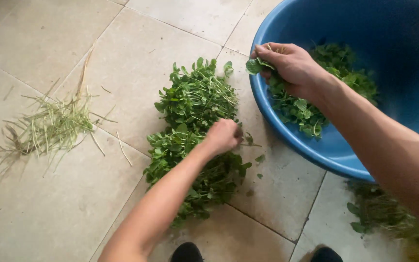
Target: Picking leaves off herb stems and placing them into a blue basin
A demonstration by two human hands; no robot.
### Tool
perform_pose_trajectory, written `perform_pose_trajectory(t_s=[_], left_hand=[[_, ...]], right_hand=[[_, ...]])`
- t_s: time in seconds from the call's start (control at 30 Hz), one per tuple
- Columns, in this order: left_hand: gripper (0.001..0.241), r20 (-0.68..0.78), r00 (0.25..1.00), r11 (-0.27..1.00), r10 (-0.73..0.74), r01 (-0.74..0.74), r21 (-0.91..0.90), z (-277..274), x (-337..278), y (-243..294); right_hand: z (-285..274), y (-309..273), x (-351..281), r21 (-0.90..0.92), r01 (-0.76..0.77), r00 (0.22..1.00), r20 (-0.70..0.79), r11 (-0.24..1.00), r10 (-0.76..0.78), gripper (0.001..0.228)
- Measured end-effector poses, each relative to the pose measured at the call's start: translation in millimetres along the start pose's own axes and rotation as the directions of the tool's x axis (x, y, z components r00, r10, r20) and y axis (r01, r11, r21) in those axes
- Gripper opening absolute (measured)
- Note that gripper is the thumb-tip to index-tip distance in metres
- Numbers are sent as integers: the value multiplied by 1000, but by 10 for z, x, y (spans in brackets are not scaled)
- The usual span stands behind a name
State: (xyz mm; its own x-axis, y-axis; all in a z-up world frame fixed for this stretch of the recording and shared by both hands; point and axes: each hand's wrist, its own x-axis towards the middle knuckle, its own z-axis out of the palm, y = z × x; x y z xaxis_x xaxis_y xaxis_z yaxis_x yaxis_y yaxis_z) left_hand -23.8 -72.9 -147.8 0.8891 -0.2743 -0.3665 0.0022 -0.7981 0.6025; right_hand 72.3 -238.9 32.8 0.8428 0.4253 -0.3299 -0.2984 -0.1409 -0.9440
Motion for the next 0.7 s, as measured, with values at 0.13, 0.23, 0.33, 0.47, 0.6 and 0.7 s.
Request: perform_pose_trajectory(t_s=[0.13, 0.23, 0.33, 0.47, 0.6, 0.7], left_hand=[[13, -110, 984, 935, 141, -95, 343, 860, 589, -294], [20, -160, 968, 848, 196, -85, 523, 1032, 756, -346], [18, -121, 973, 833, 199, -102, 543, 772, 595, -185], [11, 63, 997, 998, 47, -49, 38, 3, 184, 199], [41, -126, 989, 834, -72, -10, -552, -642, -120, 195], [22, -169, 969, 599, -179, -29, -801, -1043, -433, 213]], right_hand=[[-31, 7, -86, -59, 56, 998, 26, 997, -54, 24], [-31, -28, -146, -65, -7, 1000, 3, 998, 8, 25], [-91, 24, -109, -43, 28, 999, 24, 999, -27, 25], [-107, -3, -141, 3, 36, 999, -25, 999, -36, 26], [-106, -18, -98, -26, 44, 998, -32, 999, -45, 22], [-94, 29, -84, -38, 48, 995, 89, 998, -45, 20]])
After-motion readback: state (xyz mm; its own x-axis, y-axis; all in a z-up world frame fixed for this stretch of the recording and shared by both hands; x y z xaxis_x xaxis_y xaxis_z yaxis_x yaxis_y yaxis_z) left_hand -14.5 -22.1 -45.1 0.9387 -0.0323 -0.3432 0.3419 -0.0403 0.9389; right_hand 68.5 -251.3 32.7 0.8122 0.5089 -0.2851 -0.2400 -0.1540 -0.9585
